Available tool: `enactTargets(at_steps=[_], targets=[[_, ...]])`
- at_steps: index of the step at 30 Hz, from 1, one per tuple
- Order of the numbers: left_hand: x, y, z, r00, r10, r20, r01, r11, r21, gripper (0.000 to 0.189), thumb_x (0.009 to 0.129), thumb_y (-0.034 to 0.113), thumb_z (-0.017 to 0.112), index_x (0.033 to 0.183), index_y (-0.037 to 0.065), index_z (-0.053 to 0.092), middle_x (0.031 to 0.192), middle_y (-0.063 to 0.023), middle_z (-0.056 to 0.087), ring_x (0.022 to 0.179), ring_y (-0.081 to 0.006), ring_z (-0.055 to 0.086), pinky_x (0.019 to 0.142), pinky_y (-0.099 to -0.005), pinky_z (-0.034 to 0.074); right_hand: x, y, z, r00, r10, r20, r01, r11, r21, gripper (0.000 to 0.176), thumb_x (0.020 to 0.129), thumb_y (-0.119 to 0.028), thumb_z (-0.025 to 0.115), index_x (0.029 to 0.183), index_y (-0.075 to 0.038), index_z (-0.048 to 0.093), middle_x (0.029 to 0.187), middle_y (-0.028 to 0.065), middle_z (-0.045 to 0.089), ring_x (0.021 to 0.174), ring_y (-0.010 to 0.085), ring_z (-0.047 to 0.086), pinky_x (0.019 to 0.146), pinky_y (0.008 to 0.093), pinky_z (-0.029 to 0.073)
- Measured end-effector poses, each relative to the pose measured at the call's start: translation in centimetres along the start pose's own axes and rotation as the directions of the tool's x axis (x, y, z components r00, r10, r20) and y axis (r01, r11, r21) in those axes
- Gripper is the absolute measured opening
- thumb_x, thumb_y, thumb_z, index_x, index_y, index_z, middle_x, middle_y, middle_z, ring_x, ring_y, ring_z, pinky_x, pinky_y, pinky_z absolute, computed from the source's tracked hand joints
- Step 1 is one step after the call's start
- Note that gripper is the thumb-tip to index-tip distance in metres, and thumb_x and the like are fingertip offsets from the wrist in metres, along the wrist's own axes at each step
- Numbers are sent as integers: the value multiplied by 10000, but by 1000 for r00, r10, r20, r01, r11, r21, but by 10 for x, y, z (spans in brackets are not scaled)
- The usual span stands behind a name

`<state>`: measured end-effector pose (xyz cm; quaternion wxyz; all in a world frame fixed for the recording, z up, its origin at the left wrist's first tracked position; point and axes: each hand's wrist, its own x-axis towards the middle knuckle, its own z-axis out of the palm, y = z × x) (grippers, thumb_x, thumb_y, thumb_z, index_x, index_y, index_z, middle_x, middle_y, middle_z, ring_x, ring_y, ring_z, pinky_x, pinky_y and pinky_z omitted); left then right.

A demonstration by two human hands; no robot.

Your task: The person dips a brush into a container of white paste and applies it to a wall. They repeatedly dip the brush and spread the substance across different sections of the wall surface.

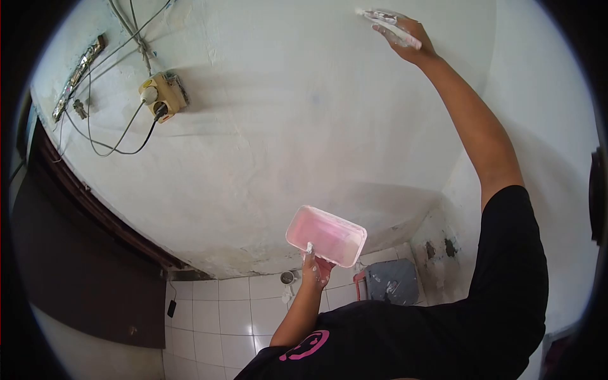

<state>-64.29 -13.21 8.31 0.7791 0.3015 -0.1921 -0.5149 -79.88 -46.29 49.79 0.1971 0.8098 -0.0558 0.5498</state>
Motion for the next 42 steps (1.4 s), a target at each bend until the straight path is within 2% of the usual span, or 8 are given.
enactTargets(at_steps=[6, 7, 12, 16, 22, 28, 35, 42], targets=[[20, 40, -35, 994, -61, 91, 62, 998, -9, 733, 882, 534, 501, 1392, 68, 259, 1352, -163, 416, 1208, -349, 469, 933, -548, 439, -143, -34, 62, 763, 110, 637, -253, 958, 137, 383, 889, -118, 474, 1268, -100, 532, 1283, 127, 540, 1098, 268, 573, 942, 361, 442], [22, 47, -39, 992, -67, 108, 69, 998, -14, 733, 882, 534, 501, 1392, 68, 259, 1352, -163, 416, 1208, -349, 469, 933, -548, 439, -133, -69, 46, 360, 125, 925, 54, 987, -154, 418, 861, -122, 508, 1279, -115, 522, 1265, 132, 550, 1075, 286, 581, 938, 369, 444], [27, 82, -52, 988, -98, 118, 97, 995, 18, 697, 887, 502, 516, 1382, 76, 273, 1342, -158, 431, 1189, -345, 491, 924, -548, 457, -75, -7, 47, 621, 215, 754, -370, 928, 41, 317, 824, -99, 534, 1129, -87, 620, 1116, 119, 633, 1011, 295, 607, 882, 370, 478], [30, 90, -58, 981, -118, 154, 136, 984, -115, 581, 904, 354, 548, 1357, 180, 228, 1301, -133, 442, 1140, -329, 532, 864, -531, 518, 52, -21, -13, 993, -31, 113, 78, 896, -437, 266, 837, -31, 571, 1090, -86, 634, 1073, 133, 642, 987, 294, 616, 825, 328, 519], [25, 93, -58, 979, -115, 167, 138, 982, -132, 589, 901, 334, 557, 1363, 187, 223, 1295, -137, 441, 1133, -323, 537, 864, -538, 515, -81, -26, 69, 837, 324, 440, -243, 942, -230, 370, 848, -236, 577, 1194, -104, 576, 1200, 164, 580, 1059, 324, 576, 922, 378, 455], [28, 117, -50, 990, -42, 131, 42, 999, 3, 641, 903, 455, 518, 1381, 146, 223, 1320, -151, 429, 1159, -343, 516, 892, -565, 480, -65, -114, 74, 472, -13, 882, 83, 996, -29, 101, 783, -199, 593, 840, -116, 599, 856, 128, 631, 815, 330, 605, 728, 418, 491], [48, 122, -36, 996, -34, 80, 43, 992, -115, 625, 907, 362, 544, 1385, 196, 177, 1328, -141, 405, 1152, -346, 516, 858, -557, 505, 64, -156, 103, 759, -450, 470, 239, 865, 442, 284, 852, -159, 569, 1126, -174, 639, 1064, 43, 653, 907, 265, 609, 740, 354, 510], [32, 128, -33, 997, 66, -41, -65, 998, 20, 740, 873, 486, 553, 1392, 78, 218, 1339, -170, 417, 1192, -361, 480, 943, -563, 440, 170, -131, 96, 908, -415, -53, 413, 910, -43, 146, 710, -75, 609, 856, -84, 615, 739, 68, 622, 600, 274, 580, 532, 338, 475]])
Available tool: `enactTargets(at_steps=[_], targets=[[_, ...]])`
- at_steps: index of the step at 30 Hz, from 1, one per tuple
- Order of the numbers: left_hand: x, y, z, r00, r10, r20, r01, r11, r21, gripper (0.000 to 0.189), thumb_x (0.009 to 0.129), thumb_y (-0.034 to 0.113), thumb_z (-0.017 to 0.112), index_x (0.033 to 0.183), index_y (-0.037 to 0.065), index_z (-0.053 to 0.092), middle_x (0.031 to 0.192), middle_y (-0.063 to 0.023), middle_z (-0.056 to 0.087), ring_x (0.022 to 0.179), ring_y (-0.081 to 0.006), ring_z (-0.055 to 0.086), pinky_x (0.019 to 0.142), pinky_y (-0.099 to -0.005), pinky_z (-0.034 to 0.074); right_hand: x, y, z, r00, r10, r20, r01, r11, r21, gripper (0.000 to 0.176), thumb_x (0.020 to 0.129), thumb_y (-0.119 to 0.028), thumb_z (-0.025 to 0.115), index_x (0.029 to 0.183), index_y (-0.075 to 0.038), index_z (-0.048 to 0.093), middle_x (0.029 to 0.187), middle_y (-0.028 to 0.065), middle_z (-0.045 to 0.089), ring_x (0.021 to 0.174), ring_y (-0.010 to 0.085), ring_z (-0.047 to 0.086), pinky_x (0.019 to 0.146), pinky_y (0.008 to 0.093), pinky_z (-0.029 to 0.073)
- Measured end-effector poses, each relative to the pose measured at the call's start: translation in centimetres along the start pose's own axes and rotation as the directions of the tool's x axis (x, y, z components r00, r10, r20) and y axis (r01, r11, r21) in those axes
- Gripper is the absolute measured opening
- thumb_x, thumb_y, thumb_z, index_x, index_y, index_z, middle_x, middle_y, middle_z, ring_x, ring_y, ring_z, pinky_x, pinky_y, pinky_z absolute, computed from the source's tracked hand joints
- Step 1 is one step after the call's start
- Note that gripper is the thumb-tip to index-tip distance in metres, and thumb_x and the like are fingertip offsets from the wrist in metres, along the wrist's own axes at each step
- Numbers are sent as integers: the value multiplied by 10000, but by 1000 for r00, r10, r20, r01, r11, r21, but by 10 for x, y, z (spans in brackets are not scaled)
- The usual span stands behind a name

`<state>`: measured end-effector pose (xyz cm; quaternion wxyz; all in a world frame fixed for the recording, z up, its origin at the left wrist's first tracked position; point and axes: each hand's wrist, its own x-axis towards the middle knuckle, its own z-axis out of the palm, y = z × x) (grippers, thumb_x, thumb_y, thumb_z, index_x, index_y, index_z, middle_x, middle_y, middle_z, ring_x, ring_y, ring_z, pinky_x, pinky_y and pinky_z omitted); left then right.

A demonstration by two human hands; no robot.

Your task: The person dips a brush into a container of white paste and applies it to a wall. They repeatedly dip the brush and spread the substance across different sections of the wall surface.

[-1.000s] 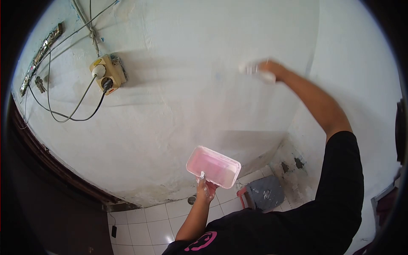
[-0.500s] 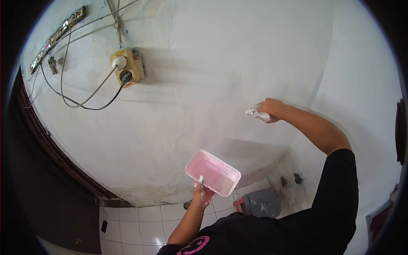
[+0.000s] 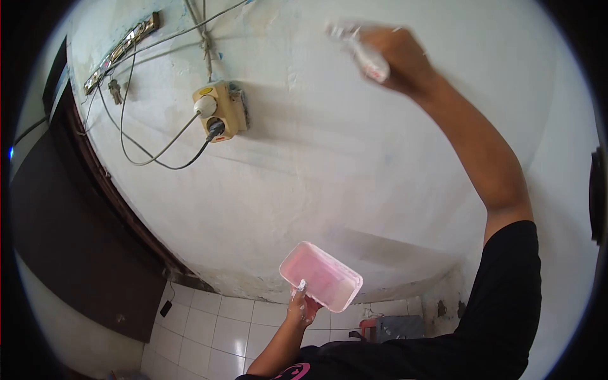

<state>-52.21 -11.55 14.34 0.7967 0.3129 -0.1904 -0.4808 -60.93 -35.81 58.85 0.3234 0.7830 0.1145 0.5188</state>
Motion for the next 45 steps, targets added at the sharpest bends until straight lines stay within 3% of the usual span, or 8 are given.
enactTargets(at_steps=[9, 11, 15, 21, 27, 32, 38, 45], targets=[[9, 4, -25, 999, -36, -20, 33, 992, -125, 635, 901, 337, 558, 1382, 179, 175, 1328, -143, 401, 1154, -353, 513, 849, -568, 502, -112, -112, 53, 888, -299, 348, 229, 946, 228, 211, 807, -148, 529, 1000, -160, 615, 984, 116, 645, 966, 326, 626, 915, 460, 465], [15, 20, -24, 999, -32, -11, 30, 993, -115, 629, 900, 335, 561, 1379, 175, 186, 1326, -142, 403, 1153, -346, 515, 857, -559, 502, -78, -103, 47, 495, -71, 866, -219, 954, 203, 284, 708, -95, 622, 984, -165, 615, 966, 86, 635, 940, 301, 616, 823, 451, 486], [26, 40, -41, 999, -34, -1, 33, 989, -144, 614, 897, 337, 568, 1369, 158, 218, 1311, -136, 419, 1152, -327, 518, 889, -525, 498, -3, 5, 30, 989, -144, -41, 149, 965, 216, 162, 673, -87, 702, 799, -116, 606, 762, 57, 610, 696, 253, 590, 652, 348, 482], [39, 63, -60, 994, -108, 23, 111, 980, -168, 606, 897, 355, 565, 1363, 144, 241, 1300, -133, 435, 1149, -319, 522, 901, -513, 493, -45, -18, 34, 872, 20, 488, 195, 902, -384, 261, 743, -129, 612, 1001, -132, 655, 952, 107, 668, 675, 220, 625, 641, 332, 530], [45, 95, -71, 984, -153, 91, 161, 982, -99, 626, 892, 365, 568, 1372, 142, 233, 1297, -144, 437, 1144, -324, 527, 888, -520, 498, -110, -118, 61, 554, -146, 819, -121, 960, 252, 192, 784, -190, 576, 957, -155, 651, 1037, 86, 659, 976, 256, 637, 825, 367, 522], [55, 105, -68, 983, -158, 95, 167, 982, -88, 633, 891, 369, 570, 1374, 140, 231, 1297, -135, 440, 1158, -322, 515, 908, -518, 484, -20, -6, 23, 945, 111, 306, -124, 992, 23, 183, 687, -116, 667, 871, -122, 663, 859, 81, 657, 729, 255, 636, 611, 340, 507], [66, 97, -75, 964, -229, 138, 243, 965, -95, 593, 904, 333, 556, 1366, 139, 240, 1296, -125, 443, 1151, -307, 522, 920, -498, 482, -74, -33, 35, 938, -119, 324, 246, 890, -384, 368, 747, -130, 598, 1109, -182, 632, 853, 21, 634, 801, 207, 646, 637, 316, 536], [74, 122, -59, 966, -214, 145, 199, 974, 111, 701, 870, 456, 570, 1364, 38, 300, 1294, -148, 483, 1160, -313, 518, 965, -484, 442, -90, -101, 53, 850, -37, 525, -24, 994, 109, 291, 832, -189, 537, 1105, -206, 636, 1208, 23, 602, 919, 203, 654, 769, 304, 543]])
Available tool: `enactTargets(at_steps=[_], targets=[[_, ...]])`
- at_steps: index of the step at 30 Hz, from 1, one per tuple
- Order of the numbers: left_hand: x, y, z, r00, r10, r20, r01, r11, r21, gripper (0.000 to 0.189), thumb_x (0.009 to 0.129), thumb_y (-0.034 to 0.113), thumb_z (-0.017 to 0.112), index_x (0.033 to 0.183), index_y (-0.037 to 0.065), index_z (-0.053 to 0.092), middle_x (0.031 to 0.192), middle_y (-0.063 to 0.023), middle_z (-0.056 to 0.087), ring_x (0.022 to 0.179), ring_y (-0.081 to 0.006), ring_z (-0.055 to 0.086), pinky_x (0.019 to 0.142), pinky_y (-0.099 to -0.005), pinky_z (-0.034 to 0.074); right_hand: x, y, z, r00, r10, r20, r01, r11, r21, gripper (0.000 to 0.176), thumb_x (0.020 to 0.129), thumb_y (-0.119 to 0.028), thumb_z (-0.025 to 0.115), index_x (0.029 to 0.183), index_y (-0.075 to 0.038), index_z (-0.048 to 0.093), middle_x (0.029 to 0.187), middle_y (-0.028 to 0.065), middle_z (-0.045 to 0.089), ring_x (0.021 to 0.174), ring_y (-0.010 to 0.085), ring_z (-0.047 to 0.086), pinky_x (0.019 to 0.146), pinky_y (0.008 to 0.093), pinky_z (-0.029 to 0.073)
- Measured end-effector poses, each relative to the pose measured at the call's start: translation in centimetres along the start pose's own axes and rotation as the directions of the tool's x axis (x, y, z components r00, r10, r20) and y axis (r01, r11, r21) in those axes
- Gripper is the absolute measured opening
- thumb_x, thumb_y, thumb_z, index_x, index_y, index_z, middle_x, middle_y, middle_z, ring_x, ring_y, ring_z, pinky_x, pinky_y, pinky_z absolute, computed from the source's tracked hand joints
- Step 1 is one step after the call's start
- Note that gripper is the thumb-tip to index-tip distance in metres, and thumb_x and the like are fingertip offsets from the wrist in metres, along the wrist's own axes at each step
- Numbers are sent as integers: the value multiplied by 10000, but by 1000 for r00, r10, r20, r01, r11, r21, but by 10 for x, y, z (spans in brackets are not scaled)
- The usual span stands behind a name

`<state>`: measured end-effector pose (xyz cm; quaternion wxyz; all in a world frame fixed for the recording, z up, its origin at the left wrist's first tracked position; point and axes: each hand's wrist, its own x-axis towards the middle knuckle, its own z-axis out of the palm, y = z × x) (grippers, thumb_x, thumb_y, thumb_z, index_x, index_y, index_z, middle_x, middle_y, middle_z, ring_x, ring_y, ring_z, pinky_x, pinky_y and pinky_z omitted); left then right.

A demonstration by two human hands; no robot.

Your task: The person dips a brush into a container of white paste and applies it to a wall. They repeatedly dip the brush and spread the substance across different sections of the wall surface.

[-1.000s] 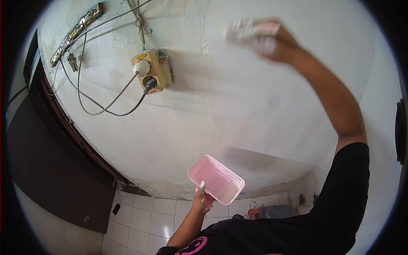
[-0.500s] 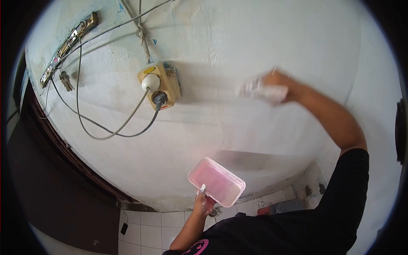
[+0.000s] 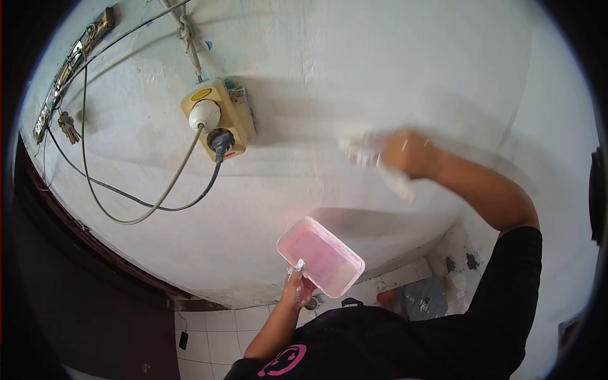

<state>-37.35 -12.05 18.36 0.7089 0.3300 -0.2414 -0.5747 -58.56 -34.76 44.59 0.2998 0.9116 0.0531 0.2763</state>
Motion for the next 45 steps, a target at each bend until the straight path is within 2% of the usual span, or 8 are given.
enactTargets(at_steps=[2, 7, 14, 18, 22, 23, 26, 45], targets=[[4, 6, 7, 1000, -5, -1, 5, 1000, -4, 697, 872, 450, 568, 1365, 40, 296, 1296, -148, 479, 1161, -313, 517, 964, -484, 442, 21, 43, -40, 832, 448, 326, -454, 889, -62, 347, 796, -159, 570, 1139, -189, 617, 1194, 29, 610, 861, 220, 653, 685, 296, 542], [7, 6, 9, 999, -25, -25, 25, 999, -29, 686, 874, 432, 568, 1369, 46, 291, 1307, -151, 464, 1168, -311, 510, 960, -485, 443, 38, 66, -64, 913, 182, -366, -260, 949, -179, 501, 713, -77, 586, 1198, -202, 580, 1187, 19, 615, 801, 231, 649, 668, 301, 538], [4, 20, 9, 998, -57, -22, 56, 997, -50, 682, 876, 425, 566, 1372, 48, 287, 1308, -152, 462, 1170, -313, 507, 956, -485, 448, -5, -47, 41, 995, -78, 58, 77, 997, 33, 259, 787, -226, 575, 1033, -191, 649, 1248, 30, 570, 1037, 212, 613, 855, 315, 525], [4, 32, 16, 999, -2, -47, 1, 1000, -23, 693, 872, 426, 570, 1372, 40, 284, 1306, -153, 464, 1172, -313, 506, 952, -478, 454, 38, 21, -40, 817, 300, 492, -389, 917, 86, 489, 837, -101, 518, 1316, -198, 487, 1187, 41, 607, 928, 168, 635, 717, 236, 540], [10, 27, 6, 999, -13, -46, 12, 1000, -23, 686, 880, 425, 560, 1366, 24, 290, 1300, -161, 469, 1164, -313, 513, 951, -469, 459, 46, 72, -72, 922, 274, -273, -324, 933, -157, 481, 893, -125, 543, 1333, 15, 407, 1228, 83, 579, 829, 64, 608, 662, 157, 499], [13, 26, 5, 999, -6, -35, 5, 999, -35, 681, 884, 428, 553, 1363, 18, 295, 1296, -164, 473, 1157, -312, 519, 948, -468, 462, 44, 54, -75, 718, 683, 134, -611, 527, 591, 386, 868, -91, 561, 1248, -29, 534, 1234, 96, 585, 932, 96, 619, 713, 195, 518], [20, 29, 2, 999, -30, -20, 28, 994, -107, 627, 901, 360, 542, 1375, 70, 252, 1291, -141, 450, 1145, -298, 524, 918, -466, 487, 22, 6, -1, 973, 3, -229, -82, 938, -337, 245, 828, -188, 560, 1051, -176, 660, 1229, 17, 598, 1117, 224, 583, 938, 313, 480], [30, 67, 23, 991, -131, -14, 131, 991, 3, 564, 922, 359, 515, 1345, 72, 276, 1247, -121, 464, 1130, -277, 533, 896, -467, 499, -7, -32, 22, 996, 86, -13, -87, 988, -128, 378, 761, -188, 564, 1129, -226, 642, 1218, 39, 596, 1088, 231, 602, 786, 310, 551]])
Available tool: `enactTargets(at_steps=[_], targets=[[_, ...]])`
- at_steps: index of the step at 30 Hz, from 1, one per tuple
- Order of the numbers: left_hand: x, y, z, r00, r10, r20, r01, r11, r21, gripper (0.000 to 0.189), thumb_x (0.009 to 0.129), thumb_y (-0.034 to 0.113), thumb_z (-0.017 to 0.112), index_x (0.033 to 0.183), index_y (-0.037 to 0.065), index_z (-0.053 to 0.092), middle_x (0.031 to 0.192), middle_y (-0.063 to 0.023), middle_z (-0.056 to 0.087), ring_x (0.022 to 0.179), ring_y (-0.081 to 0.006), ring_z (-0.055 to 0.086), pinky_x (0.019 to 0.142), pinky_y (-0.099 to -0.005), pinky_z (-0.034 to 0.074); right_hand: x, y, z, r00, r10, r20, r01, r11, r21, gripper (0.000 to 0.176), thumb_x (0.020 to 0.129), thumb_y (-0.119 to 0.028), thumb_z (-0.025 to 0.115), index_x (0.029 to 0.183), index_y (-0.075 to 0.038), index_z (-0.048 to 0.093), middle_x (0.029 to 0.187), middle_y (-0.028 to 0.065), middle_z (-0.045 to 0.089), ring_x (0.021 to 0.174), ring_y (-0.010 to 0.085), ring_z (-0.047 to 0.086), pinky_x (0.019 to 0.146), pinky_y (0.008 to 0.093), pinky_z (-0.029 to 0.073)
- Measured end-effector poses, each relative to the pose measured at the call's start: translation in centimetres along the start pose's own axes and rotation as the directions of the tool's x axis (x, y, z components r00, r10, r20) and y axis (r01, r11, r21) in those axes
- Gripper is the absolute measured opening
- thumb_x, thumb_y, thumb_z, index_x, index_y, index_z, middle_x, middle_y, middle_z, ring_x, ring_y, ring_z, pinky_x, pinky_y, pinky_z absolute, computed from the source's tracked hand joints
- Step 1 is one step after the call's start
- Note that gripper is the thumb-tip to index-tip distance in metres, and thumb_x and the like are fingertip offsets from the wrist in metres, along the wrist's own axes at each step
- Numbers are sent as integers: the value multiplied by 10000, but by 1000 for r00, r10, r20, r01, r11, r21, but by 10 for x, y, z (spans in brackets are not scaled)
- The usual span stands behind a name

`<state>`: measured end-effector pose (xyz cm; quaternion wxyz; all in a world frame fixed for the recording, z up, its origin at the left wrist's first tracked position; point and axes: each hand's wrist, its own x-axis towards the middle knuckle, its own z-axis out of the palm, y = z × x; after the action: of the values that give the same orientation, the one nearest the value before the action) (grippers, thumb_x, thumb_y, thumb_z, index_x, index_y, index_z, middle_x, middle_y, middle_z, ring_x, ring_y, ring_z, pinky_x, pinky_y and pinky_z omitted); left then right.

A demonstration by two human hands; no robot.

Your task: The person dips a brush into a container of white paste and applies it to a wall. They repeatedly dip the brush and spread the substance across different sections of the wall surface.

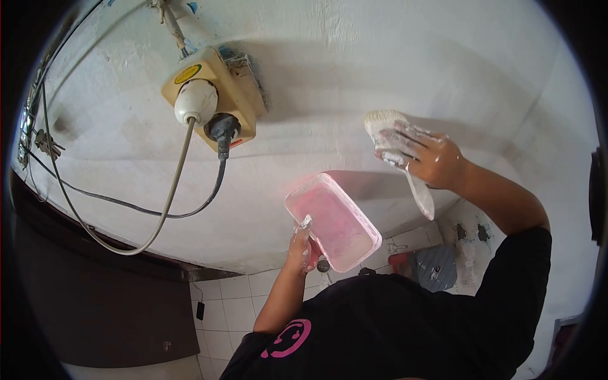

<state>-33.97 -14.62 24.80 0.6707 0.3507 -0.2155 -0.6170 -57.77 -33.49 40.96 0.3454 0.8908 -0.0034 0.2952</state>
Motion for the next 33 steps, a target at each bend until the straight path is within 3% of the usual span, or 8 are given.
enactTargets(at_steps=[9, 15, 18, 21, 24, 29, 31, 33], targets=[[15, 8, 12, 998, 24, -54, -30, 993, -117, 547, 924, 378, 480, 1313, 14, 358, 1213, -147, 508, 1072, -263, 565, 862, -393, 515, 7, 4, -10, 993, 52, 106, -62, 993, 98, 397, 753, -156, 587, 1143, -216, 632, 1161, 29, 621, 1060, 216, 614, 796, 306, 555], [22, 11, 6, 993, 102, -52, -105, 992, -69, 563, 914, 384, 487, 1300, -15, 391, 1213, -170, 518, 1077, -289, 557, 902, -422, 482, 8, 5, -13, 993, 52, 107, -64, 992, 108, 415, 754, -157, 600, 1162, -229, 619, 1164, 16, 621, 1054, 208, 614, 840, 301, 541], [24, 11, 2, 993, 106, -46, -108, 993, -42, 583, 908, 393, 498, 1302, -22, 389, 1206, -176, 521, 1069, -290, 563, 907, -424, 479, 5, 28, -13, 990, -106, 94, 89, 981, 174, 338, 714, -137, 625, 1047, -195, 646, 1170, 24, 619, 1039, 207, 620, 830, 322, 534], [26, 11, 1, 995, 89, -42, -92, 994, -63, 588, 904, 392, 509, 1302, -24, 390, 1207, -175, 522, 1061, -289, 566, 906, -423, 479, 17, 49, -36, 979, -92, 184, 81, 995, 62, 286, 689, -136, 641, 973, -168, 657, 1164, 29, 624, 1041, 203, 619, 829, 334, 527], [24, 13, 5, 993, 109, -45, -112, 991, -70, 583, 902, 394, 516, 1293, -24, 402, 1199, -175, 526, 1056, -286, 569, 897, -423, 486, 25, 85, -37, 973, 38, 229, -58, 995, 81, 278, 676, -135, 650, 953, -158, 667, 1165, 20, 624, 1063, 200, 610, 828, 345, 525], [22, 13, 5, 987, 162, 7, -162, 987, -8, 587, 900, 403, 522, 1283, -26, 409, 1189, -171, 533, 1048, -282, 574, 884, -422, 496, 8, 56, 8, 969, 168, -182, -155, 984, 83, 264, 683, -137, 647, 945, -165, 669, 1168, 5, 623, 1086, 189, 598, 825, 351, 529], [20, 13, 5, 986, 163, 26, -163, 987, -1, 593, 898, 409, 524, 1283, -28, 407, 1187, -169, 534, 1045, -280, 575, 881, -422, 500, -10, 1, 36, 976, 50, -211, -51, 999, 1, 237, 712, -147, 625, 942, -179, 671, 1222, -13, 594, 1105, 180, 587, 814, 335, 537], [21, 13, 7, 986, 162, -36, -161, 987, 8, 603, 897, 412, 523, 1291, -28, 398, 1194, -170, 531, 1049, -285, 573, 887, -424, 498, -39, -44, 57, 995, 74, -72, -67, 992, 104, 237, 745, -161, 592, 967, -200, 665, 1272, -22, 561, 1098, 175, 589, 811, 327, 540]])
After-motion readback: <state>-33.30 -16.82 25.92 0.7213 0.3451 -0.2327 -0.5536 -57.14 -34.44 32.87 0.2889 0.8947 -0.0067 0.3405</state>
